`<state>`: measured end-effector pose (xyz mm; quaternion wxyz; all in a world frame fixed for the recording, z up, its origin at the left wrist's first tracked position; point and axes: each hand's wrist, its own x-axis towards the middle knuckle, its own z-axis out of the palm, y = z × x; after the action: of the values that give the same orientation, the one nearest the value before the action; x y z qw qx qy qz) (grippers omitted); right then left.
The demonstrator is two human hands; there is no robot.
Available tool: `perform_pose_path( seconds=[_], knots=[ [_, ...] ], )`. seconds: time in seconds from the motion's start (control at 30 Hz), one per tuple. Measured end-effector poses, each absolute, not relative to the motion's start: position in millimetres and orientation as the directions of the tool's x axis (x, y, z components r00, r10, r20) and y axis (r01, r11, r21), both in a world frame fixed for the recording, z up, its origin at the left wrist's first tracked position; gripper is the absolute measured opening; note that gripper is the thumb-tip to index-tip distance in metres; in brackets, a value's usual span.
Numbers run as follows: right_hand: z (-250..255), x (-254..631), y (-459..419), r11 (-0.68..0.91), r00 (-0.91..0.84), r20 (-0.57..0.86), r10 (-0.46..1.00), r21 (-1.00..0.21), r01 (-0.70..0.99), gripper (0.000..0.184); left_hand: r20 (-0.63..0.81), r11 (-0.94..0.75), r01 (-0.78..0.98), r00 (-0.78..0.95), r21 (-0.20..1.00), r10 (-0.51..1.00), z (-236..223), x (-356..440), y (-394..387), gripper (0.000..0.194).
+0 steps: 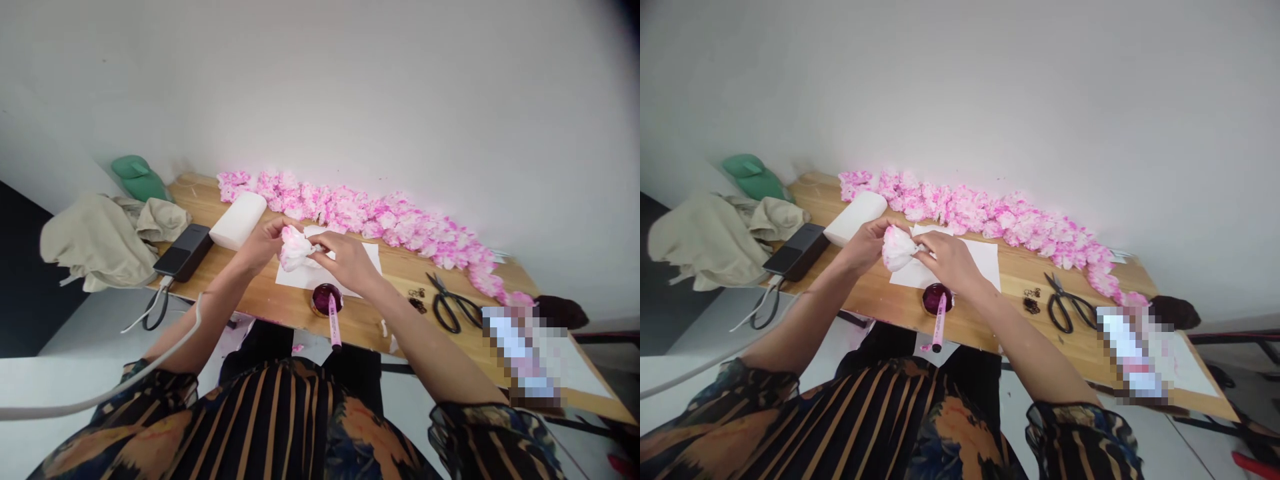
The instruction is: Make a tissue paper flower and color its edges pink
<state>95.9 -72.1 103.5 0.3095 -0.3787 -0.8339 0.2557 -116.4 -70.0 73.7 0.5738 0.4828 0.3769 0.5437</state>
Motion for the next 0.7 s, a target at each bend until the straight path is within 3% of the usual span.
perform_pose_path(
  seconds=[0.07,0.13,0.2,0.3,0.37,0.47,0.7],
  knots=[
    [101.3,98.5,-69.1,0.443,-0.418,0.283,0.863,-0.821,0.36,0.016,0.062,-0.032,-0.373,0.068,0.927,0.996,66.2,-113.5,-71.2,0.039],
    [99.0,102.3,-65.9,0.243,-0.325,0.179,0.928,-0.956,0.166,0.028,0.029,-0.019,-0.468,0.015,0.883,0.999,55.9,-110.1,-76.4,0.043],
    [96.8,104.5,-64.2,0.058,-0.287,0.061,0.956,-0.998,-0.02,0.041,-0.027,0.044,-0.477,0.042,0.878,0.999,46.4,-104.2,-86.1,0.042],
    [93.1,100.4,-67.0,-0.085,-0.313,-0.034,0.949,-0.985,-0.152,0.049,-0.07,0.167,-0.391,0.25,0.905,0.966,42.6,-90.3,-102.4,0.041],
    [90.4,93.3,-71.7,-0.107,-0.355,-0.046,0.934,-0.982,-0.154,0.046,0.013,0.13,-0.392,0.341,0.911,0.94,47.9,-80.2,-108.0,0.042],
    [87.1,82.9,-78.8,-0.065,-0.402,-0.018,0.915,-0.993,-0.103,0.038,0.129,0.019,-0.42,0.32,0.907,0.938,57.8,-69.9,-105.8,0.036],
    [83.2,86.0,-79.7,-0.051,-0.438,-0.022,0.899,-0.997,-0.054,0.032,0.128,-0.028,-0.459,0.188,0.888,0.974,59.5,-64.3,-101.3,0.044]
  ],
)
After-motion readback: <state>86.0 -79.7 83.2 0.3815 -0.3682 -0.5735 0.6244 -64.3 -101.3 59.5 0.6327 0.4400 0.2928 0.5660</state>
